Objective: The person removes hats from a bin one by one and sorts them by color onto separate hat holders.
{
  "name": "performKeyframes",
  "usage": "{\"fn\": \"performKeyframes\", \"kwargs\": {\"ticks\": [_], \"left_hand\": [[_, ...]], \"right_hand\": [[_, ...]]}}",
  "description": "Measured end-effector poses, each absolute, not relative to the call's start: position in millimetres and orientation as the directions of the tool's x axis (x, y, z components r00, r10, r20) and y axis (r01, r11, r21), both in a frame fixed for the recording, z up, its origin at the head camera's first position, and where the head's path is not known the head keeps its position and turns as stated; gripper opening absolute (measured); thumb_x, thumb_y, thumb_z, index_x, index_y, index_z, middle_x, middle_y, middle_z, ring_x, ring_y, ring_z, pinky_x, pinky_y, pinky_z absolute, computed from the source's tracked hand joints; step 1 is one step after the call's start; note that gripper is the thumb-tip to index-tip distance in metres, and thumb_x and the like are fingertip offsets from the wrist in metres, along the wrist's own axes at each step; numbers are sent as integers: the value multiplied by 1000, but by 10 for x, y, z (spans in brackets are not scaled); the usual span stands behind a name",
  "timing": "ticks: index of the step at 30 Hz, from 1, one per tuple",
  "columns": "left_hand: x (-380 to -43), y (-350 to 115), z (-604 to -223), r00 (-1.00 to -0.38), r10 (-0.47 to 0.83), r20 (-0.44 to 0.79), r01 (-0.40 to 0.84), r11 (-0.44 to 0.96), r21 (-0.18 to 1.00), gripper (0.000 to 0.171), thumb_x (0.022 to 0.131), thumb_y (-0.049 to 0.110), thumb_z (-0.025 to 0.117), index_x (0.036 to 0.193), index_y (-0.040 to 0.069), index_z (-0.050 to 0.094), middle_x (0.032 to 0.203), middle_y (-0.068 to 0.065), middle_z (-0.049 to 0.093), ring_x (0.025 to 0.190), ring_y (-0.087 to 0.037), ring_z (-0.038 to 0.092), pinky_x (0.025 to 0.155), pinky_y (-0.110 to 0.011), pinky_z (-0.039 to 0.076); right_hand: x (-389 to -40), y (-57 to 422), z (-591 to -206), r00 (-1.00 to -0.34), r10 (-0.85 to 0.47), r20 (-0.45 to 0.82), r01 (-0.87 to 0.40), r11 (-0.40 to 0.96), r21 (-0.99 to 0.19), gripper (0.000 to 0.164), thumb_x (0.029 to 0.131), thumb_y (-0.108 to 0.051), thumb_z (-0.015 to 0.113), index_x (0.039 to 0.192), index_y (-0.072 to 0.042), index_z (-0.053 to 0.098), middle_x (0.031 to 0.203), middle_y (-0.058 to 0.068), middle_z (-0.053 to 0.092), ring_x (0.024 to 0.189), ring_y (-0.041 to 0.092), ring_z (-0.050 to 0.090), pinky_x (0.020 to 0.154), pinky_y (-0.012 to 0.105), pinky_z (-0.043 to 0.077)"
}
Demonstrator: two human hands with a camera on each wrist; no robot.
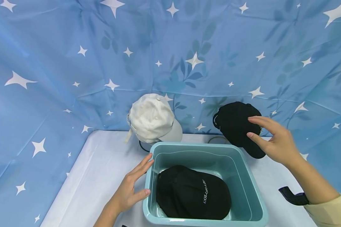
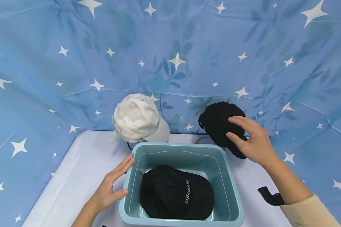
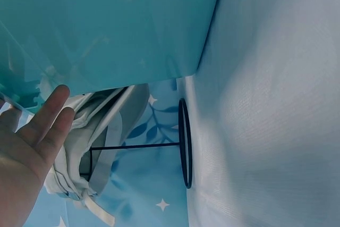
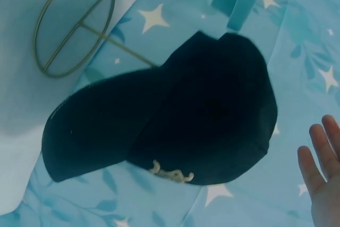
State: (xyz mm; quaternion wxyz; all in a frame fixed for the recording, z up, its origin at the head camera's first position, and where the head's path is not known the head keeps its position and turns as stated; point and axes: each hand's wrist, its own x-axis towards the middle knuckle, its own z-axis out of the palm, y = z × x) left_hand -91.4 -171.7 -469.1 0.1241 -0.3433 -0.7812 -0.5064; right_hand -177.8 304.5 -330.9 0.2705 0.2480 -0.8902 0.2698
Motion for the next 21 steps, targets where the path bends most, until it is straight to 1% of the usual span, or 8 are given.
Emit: {"fn": "performKeyframes", "kwargs": {"ticks": [4, 9, 12, 17, 21], "left_hand": [[-915, -1719, -4692, -749, 406, 524, 643, 257, 721, 75, 86, 18, 65, 157, 2, 45, 169, -13, 32, 153, -29, 36, 107, -44, 51], [-912, -1716, -4695, -753, 405, 518, 638, 257, 726, 75, 87, 18, 65, 157, 2, 45, 169, -13, 33, 154, -28, 36, 108, -43, 49], [-910, -1713, -4694, -752, 405, 521, 639, 254, 726, 75, 86, 17, 65, 157, 2, 45, 169, -14, 33, 154, -29, 36, 109, -42, 48], [-910, -1716, -4688, -747, 407, 525, 644, 250, 723, 75, 87, 17, 65, 157, 1, 45, 169, -14, 32, 154, -29, 36, 111, -42, 47], [-917, -1718, -4685, -735, 411, 539, 659, 246, 711, 75, 86, 17, 66, 156, -1, 45, 169, -15, 33, 154, -30, 36, 110, -41, 47]], "right_hand": [[-1720, 2943, -3309, -712, -337, 616, -625, 704, -337, 62, 79, 1, 86, 137, -7, 68, 138, 14, 66, 135, -13, 42, 105, 6, 30], [-1653, 2831, -3345, -670, -398, 627, -687, 653, -320, 63, 75, 2, 87, 136, -6, 69, 141, 4, 64, 136, -7, 46, 109, 10, 32], [-1619, 2765, -3379, -651, -430, 626, -713, 629, -309, 64, 75, 2, 87, 136, -5, 68, 143, 2, 64, 138, -3, 46, 110, 12, 31], [-1575, 2646, -3444, -643, -476, 600, -732, 611, -300, 70, 75, -2, 87, 141, -7, 65, 145, 5, 62, 139, 0, 45, 112, 13, 29], [-1543, 2558, -3505, -644, -515, 566, -740, 607, -290, 77, 74, -9, 90, 146, -11, 62, 147, 8, 60, 139, 10, 48, 113, 14, 27]]}}
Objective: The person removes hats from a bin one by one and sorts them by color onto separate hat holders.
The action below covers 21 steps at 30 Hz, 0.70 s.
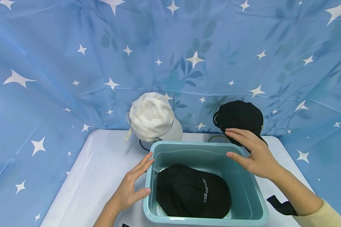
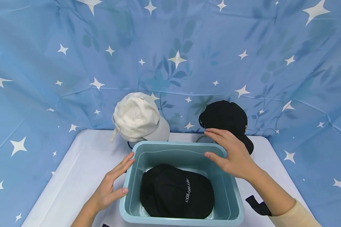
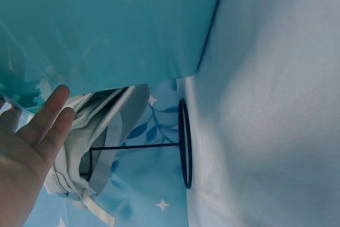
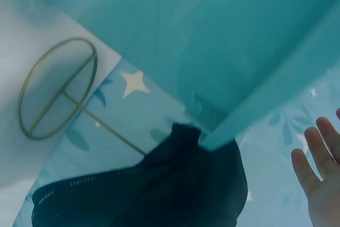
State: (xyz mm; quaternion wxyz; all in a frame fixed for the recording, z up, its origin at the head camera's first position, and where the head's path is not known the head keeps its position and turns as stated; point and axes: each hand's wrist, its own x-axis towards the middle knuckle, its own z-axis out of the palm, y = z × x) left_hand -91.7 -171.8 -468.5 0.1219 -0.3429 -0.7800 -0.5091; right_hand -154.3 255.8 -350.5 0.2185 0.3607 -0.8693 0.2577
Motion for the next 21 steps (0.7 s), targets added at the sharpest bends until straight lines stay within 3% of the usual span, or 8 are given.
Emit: {"fn": "performKeyframes", "kwargs": {"ticks": [5, 8, 16, 21], "left_hand": [[-919, -1718, -4689, -734, 410, 542, 660, 241, 712, 76, 86, 17, 66, 157, 1, 45, 169, -15, 33, 154, -30, 35, 110, -41, 48], [-916, -1719, -4693, -736, 409, 539, 657, 238, 716, 77, 86, 17, 66, 158, 3, 45, 169, -16, 32, 154, -30, 35, 110, -40, 48], [-917, -1720, -4685, -737, 408, 538, 654, 233, 720, 76, 86, 16, 65, 158, 2, 44, 169, -16, 32, 154, -30, 35, 113, -40, 44], [-922, -1721, -4684, -731, 409, 546, 662, 228, 715, 75, 86, 16, 65, 156, -2, 45, 169, -16, 32, 154, -30, 34, 113, -38, 44]], "right_hand": [[-1498, 2456, -3577, -642, -561, 523, -747, 611, -262, 83, 75, -18, 91, 151, -16, 58, 150, 7, 57, 136, 24, 51, 113, 17, 29], [-1475, 2406, -3617, -635, -588, 501, -758, 600, -256, 83, 77, -22, 90, 152, -17, 56, 151, 6, 56, 136, 27, 51, 112, 26, 35], [-1455, 2305, -3721, -639, -624, 450, -765, 577, -288, 78, 84, -32, 87, 153, -17, 55, 151, 5, 55, 135, 26, 51, 101, 53, 46], [-1446, 2249, -3795, -640, -643, 421, -768, 562, -309, 76, 85, -36, 85, 153, -16, 55, 151, 5, 55, 133, 26, 53, 97, 60, 48]]}}
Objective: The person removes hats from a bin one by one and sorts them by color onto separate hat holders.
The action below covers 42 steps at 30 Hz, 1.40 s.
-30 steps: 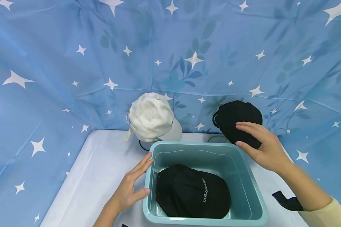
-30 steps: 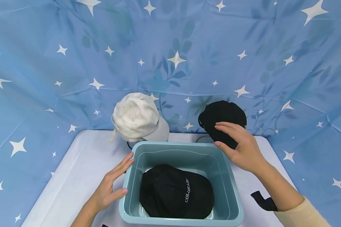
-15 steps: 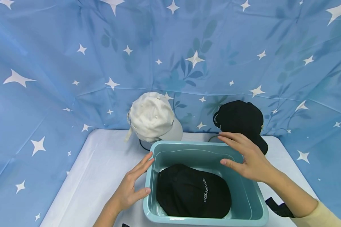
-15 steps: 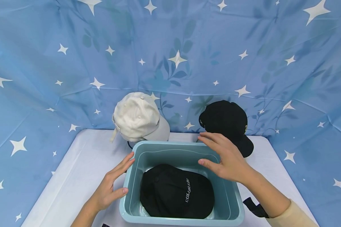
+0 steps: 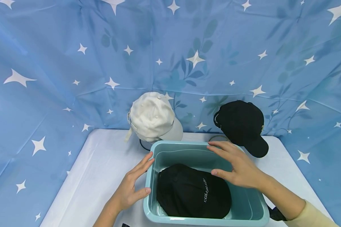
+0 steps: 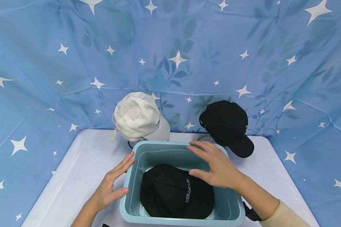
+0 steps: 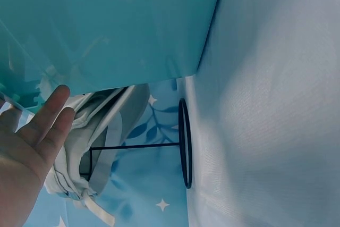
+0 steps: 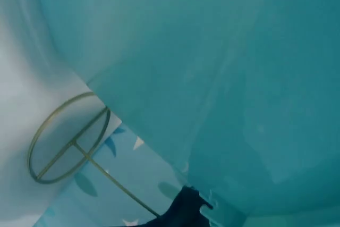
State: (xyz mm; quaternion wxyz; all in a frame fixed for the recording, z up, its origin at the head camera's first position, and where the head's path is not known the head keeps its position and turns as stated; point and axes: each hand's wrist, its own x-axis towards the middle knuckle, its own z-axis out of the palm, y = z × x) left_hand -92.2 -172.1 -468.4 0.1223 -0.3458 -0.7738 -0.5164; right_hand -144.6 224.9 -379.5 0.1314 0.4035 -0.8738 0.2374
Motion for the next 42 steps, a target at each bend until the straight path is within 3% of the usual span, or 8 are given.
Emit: {"fn": "performKeyframes", "kwargs": {"ticks": [8, 16, 23, 32, 37, 42], "left_hand": [[-916, -1711, -4693, -745, 408, 528, 645, 236, 727, 76, 86, 17, 65, 158, 2, 45, 169, -14, 32, 154, -29, 34, 113, -39, 44], [-919, -1701, -4678, -748, 411, 522, 641, 240, 729, 75, 86, 17, 65, 157, 0, 45, 169, -14, 32, 154, -30, 35, 117, -39, 39], [-921, -1715, -4701, -749, 410, 521, 641, 246, 727, 77, 86, 18, 65, 160, 8, 44, 170, -13, 31, 154, -30, 36, 117, -39, 38], [-906, -1709, -4701, -759, 408, 508, 626, 245, 740, 76, 86, 18, 64, 157, 1, 45, 170, -12, 31, 154, -29, 34, 115, -42, 42], [-911, -1715, -4705, -760, 408, 506, 626, 253, 738, 77, 87, 18, 65, 160, 8, 44, 170, -12, 31, 154, -29, 35, 116, -42, 40], [-921, -1720, -4712, -757, 408, 510, 631, 255, 733, 78, 87, 18, 65, 161, 10, 43, 170, -12, 31, 154, -29, 35, 116, -42, 41]], "right_hand": [[-1394, 2160, -3891, -679, -650, 341, -732, 569, -375, 73, 88, -36, 82, 153, -19, 54, 154, 6, 53, 137, 34, 50, 101, 70, 43], [-1378, 2068, -3967, -663, -683, 308, -744, 551, -379, 73, 89, -36, 82, 154, -20, 53, 154, 3, 53, 139, 27, 50, 102, 64, 47], [-1379, 1918, -3992, -648, -718, 255, -748, 537, -390, 75, 88, -36, 83, 154, -18, 53, 154, 1, 54, 138, 23, 52, 104, 59, 49], [-1334, 1837, -4045, -666, -736, 118, -692, 551, -467, 77, 86, -45, 85, 151, -16, 55, 151, -2, 56, 134, 21, 56, 103, 55, 52], [-1333, 1813, -4091, -675, -735, 67, -652, 553, -518, 82, 79, -45, 91, 148, -13, 58, 149, -2, 57, 132, 21, 57, 105, 53, 51], [-1354, 1793, -4127, -656, -753, 48, -659, 541, -523, 80, 81, -47, 89, 145, -10, 60, 146, -1, 58, 128, 21, 59, 104, 52, 52]]}}
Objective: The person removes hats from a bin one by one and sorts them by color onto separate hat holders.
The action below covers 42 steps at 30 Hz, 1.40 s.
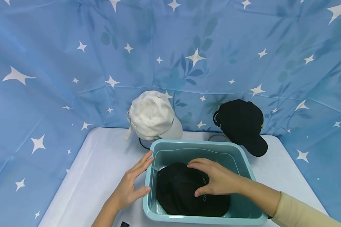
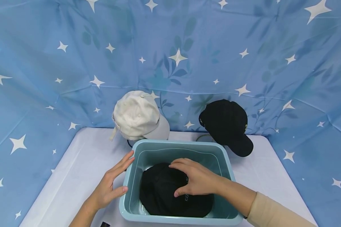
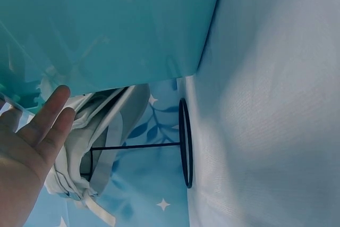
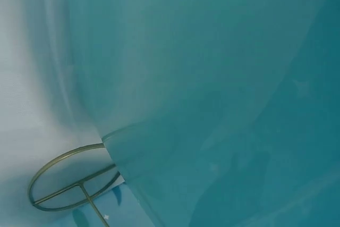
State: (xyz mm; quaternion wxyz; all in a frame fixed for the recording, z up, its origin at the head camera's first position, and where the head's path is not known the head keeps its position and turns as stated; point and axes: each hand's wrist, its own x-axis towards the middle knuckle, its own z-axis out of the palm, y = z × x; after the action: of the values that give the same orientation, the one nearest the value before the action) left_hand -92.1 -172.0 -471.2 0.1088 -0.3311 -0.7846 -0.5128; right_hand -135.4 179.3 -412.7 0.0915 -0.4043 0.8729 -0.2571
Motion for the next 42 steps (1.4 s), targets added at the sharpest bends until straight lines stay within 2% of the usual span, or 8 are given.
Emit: {"fn": "performKeyframes", "kwargs": {"ticks": [6, 12, 24, 35, 42], "left_hand": [[-927, -1720, -4715, -755, 408, 514, 634, 253, 731, 76, 87, 17, 65, 158, 1, 44, 170, -12, 30, 155, -29, 34, 116, -42, 41], [-920, -1716, -4716, -763, 405, 503, 623, 255, 739, 75, 87, 18, 65, 158, 2, 44, 170, -12, 30, 155, -28, 33, 114, -44, 43], [-920, -1722, -4723, -757, 407, 511, 631, 250, 735, 75, 87, 18, 65, 157, 1, 45, 170, -12, 30, 155, -28, 33, 112, -43, 45], [-915, -1725, -4722, -761, 410, 502, 624, 250, 741, 75, 87, 18, 65, 158, 2, 44, 171, -12, 30, 155, -28, 33, 112, -44, 45], [-913, -1721, -4709, -760, 409, 505, 626, 252, 738, 75, 88, 18, 65, 158, 3, 44, 170, -12, 30, 155, -28, 33, 112, -43, 45]], "right_hand": [[-1381, 1782, -4142, -631, -775, -8, -667, 548, -504, 78, 84, -49, 86, 146, -11, 59, 146, 0, 58, 128, 22, 58, 105, 51, 51], [-1380, 1776, -4155, -606, -795, -10, -698, 538, -472, 69, 88, -45, 83, 144, -12, 61, 143, 0, 59, 125, 20, 60, 103, 46, 53], [-1392, 1781, -4177, -562, -827, -13, -740, 510, -439, 53, 90, -23, 84, 138, -13, 65, 138, 0, 63, 124, 18, 62, 101, 44, 54], [-1412, 1777, -4182, -560, -827, -49, -693, 500, -519, 39, 92, -11, 80, 130, -13, 70, 121, -6, 70, 104, 5, 66, 90, 31, 58], [-1419, 1783, -4164, -552, -833, -24, -685, 470, -557, 34, 91, 3, 76, 121, -11, 73, 108, -8, 72, 92, 1, 64, 81, 25, 58]]}}
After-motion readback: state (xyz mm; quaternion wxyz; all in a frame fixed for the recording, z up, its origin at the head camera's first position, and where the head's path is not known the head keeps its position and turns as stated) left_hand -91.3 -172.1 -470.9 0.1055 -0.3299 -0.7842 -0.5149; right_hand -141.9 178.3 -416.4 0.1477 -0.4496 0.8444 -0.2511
